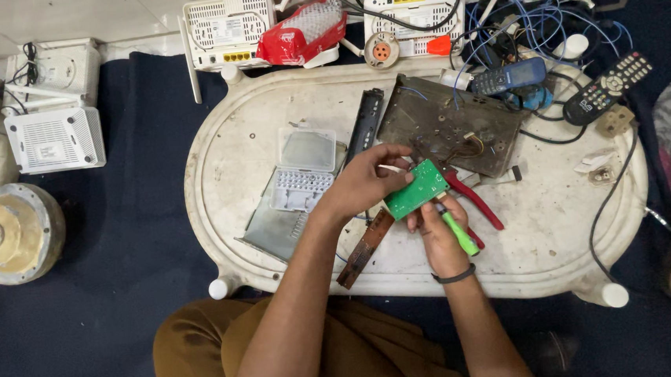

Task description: The person uses a green-handled screwdriver to unscrew and remove components from a small green circuit board. They repeatedly turn the board over and continue unscrewing various parts while seated on the floor.

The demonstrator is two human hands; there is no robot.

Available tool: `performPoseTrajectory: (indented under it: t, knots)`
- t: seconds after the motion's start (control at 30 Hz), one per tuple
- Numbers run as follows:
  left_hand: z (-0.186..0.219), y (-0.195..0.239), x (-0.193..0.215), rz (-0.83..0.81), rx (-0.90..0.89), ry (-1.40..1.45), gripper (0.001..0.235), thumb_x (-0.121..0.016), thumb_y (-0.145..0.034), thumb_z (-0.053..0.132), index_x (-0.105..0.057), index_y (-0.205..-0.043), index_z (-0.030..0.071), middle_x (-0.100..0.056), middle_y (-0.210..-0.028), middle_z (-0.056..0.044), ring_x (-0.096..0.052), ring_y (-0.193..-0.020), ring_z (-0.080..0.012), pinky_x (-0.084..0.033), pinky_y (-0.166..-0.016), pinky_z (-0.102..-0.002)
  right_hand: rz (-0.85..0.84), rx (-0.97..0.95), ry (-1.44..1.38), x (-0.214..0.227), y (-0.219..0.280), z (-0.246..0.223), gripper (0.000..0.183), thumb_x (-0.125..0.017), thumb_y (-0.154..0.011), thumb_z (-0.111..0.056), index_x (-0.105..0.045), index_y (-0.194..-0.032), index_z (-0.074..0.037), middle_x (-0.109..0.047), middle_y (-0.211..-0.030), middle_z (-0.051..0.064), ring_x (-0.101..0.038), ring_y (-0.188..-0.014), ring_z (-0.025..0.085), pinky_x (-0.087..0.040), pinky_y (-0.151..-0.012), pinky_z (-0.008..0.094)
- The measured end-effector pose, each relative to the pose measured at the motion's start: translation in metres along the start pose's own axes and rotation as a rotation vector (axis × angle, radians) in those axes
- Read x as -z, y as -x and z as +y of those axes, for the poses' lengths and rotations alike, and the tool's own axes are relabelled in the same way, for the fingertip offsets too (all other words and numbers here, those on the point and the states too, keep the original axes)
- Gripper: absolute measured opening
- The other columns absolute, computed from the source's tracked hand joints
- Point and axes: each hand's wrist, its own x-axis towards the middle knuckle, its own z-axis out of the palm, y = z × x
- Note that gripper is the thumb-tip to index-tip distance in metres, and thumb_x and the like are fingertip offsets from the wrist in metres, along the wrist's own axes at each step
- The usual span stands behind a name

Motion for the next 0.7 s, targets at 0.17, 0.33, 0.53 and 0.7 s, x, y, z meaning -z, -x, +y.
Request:
performPoseTrajectory:
  t: [0.17, 0.33, 0.53, 0.7]
  knots:
    - [0.003, 0.001, 0.002, -0.089, -0.02, -0.027, 0.071, -0.084, -0.079, 0.016, -0.054, -0.141, -0.001, -0.066, -0.119, -0.012, -0.066, -0.106, -0.0193, -0.057, -0.089, -0.031, 0.008, 0.016, 0.082, -0.003, 0.001, 0.001, 0.04, -0.071, -0.099, -0.027, -0.064, -0.127, 0.0, -0.066, -0.104, 0.006, -0.06, -0.081, 0.015, -0.048, -0.071, 0.029]
    - [0.013, 0.006, 0.004, -0.046, 0.028, -0.144, 0.071, -0.086, -0.075, 0.015, -0.057, -0.138, -0.001, -0.068, -0.118, -0.01, -0.068, -0.097, -0.0185, -0.057, -0.084, -0.03, 0.036, 0.023, 0.123, -0.002, 0.0, 0.003, 0.037, -0.071, -0.099, -0.028, -0.064, -0.124, -0.001, -0.068, -0.104, 0.007, -0.063, -0.083, 0.015, -0.052, -0.071, 0.029]
    - [0.015, 0.01, 0.002, 0.034, 0.131, -0.155, 0.06, -0.085, -0.076, 0.013, -0.063, -0.131, 0.0, -0.072, -0.103, -0.018, -0.067, -0.088, -0.0201, -0.056, -0.079, -0.033, 0.152, 0.088, 0.293, 0.001, -0.001, 0.007, 0.039, -0.067, -0.105, -0.029, -0.058, -0.125, 0.003, -0.066, -0.1, 0.009, -0.063, -0.081, 0.016, -0.056, -0.068, 0.032]
    - [0.005, 0.005, 0.003, 0.018, 0.105, -0.007, 0.054, -0.082, -0.078, 0.012, -0.062, -0.127, -0.002, -0.075, -0.106, -0.012, -0.071, -0.095, -0.0177, -0.058, -0.083, -0.031, 0.215, 0.209, 0.283, 0.001, -0.001, 0.006, 0.066, -0.046, -0.106, -0.056, -0.046, -0.145, -0.003, -0.064, -0.096, 0.011, -0.063, -0.077, 0.016, -0.057, -0.063, 0.031]
